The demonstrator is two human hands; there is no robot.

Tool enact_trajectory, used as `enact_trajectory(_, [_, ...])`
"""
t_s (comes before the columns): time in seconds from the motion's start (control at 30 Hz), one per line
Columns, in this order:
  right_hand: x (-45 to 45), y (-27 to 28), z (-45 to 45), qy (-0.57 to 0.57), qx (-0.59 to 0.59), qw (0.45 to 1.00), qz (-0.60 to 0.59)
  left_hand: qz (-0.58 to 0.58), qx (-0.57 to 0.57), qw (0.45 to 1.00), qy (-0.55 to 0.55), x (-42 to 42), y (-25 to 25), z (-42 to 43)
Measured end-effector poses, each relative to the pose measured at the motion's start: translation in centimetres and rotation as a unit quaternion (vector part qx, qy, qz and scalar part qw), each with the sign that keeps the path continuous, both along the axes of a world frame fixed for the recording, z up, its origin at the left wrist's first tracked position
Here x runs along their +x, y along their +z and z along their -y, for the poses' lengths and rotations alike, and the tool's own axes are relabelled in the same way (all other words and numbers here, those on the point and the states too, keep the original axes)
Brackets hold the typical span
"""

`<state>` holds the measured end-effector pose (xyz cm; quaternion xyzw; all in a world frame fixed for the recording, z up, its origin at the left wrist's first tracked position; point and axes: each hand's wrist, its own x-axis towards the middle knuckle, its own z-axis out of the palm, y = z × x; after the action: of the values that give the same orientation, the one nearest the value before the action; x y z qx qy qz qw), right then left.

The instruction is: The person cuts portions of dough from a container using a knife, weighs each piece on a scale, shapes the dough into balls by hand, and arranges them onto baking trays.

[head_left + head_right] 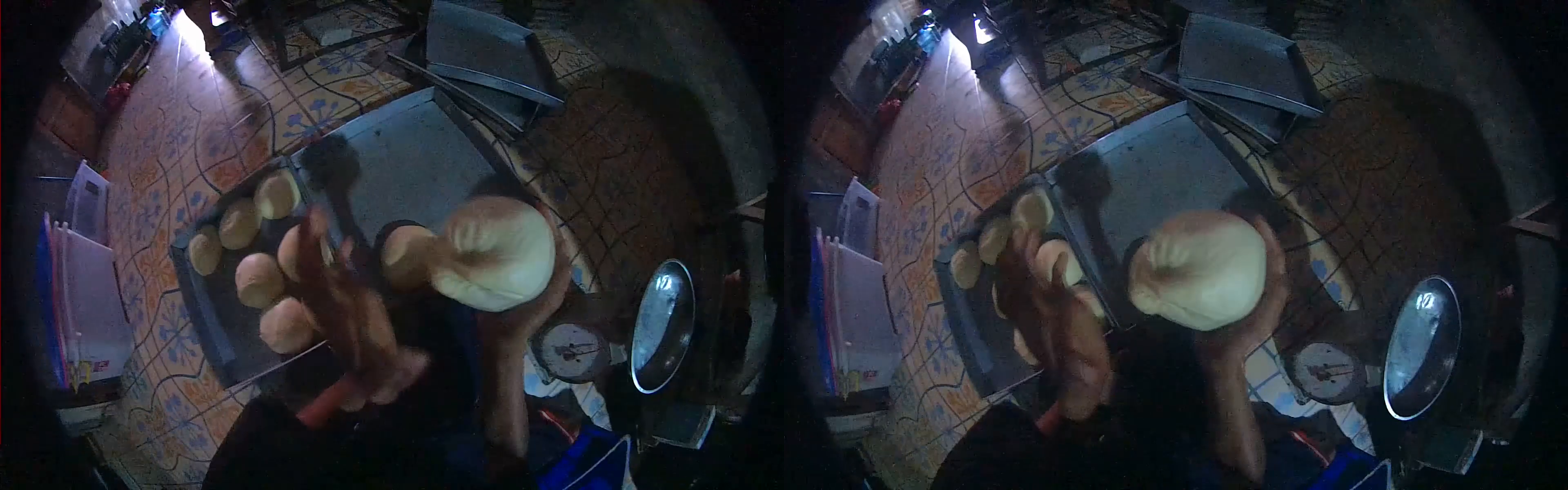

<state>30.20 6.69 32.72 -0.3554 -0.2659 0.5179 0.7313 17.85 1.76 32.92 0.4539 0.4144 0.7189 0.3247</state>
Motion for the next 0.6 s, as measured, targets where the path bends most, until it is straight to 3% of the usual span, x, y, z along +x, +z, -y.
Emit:
enact_trajectory(0.07, [-4.4, -3.6, -2.9, -0.035, 0.081, 0.981, 0.172, 0.033, -0.055, 0.993, 0.102, -3.2, -2.8, 0.5])
enact_trajectory(0.1, [-6.3, -3.5, -3.7, -0.02, 0.112, 0.909, 0.401, 0.049, -0.081, 0.984, 0.152, -4.9, -4.4, 0.8])
enact_trajectory(0.17, [-9.7, -7.3, -4.2, 0.117, 0.13, 0.803, 0.57, 0.084, -0.138, 0.955, 0.249, -7.4, -7.7, 2.1])
enact_trajectory(0.27, [-11.3, -11.0, 0.3, 0.181, 0.077, 0.821, 0.536, 0.017, -0.146, 0.971, 0.191, -9.0, -11.8, 3.6])
enact_trajectory(0.37, [-6.9, -9.5, 5.6, 0.243, -0.034, 0.923, 0.297, 0.027, -0.174, 0.978, 0.11, -5.9, -10.5, 4.8])
enact_trajectory(0.47, [-2.6, -6.0, 10.2, 0.214, -0.009, 0.925, 0.315, -0.044, -0.154, 0.981, -0.108, 1.1, -8.2, 7.6])
enact_trajectory(0.57, [7.5, -12.7, 13.2, 0.007, -0.085, 0.963, 0.254, -0.115, -0.083, 0.908, -0.395, 7.8, -5.9, 12.5])
enact_trajectory(0.6, [9.9, -12.2, 14.7, -0.066, -0.089, 0.97, 0.215, -0.106, -0.073, 0.871, -0.473, 9.4, -5.3, 14.2])
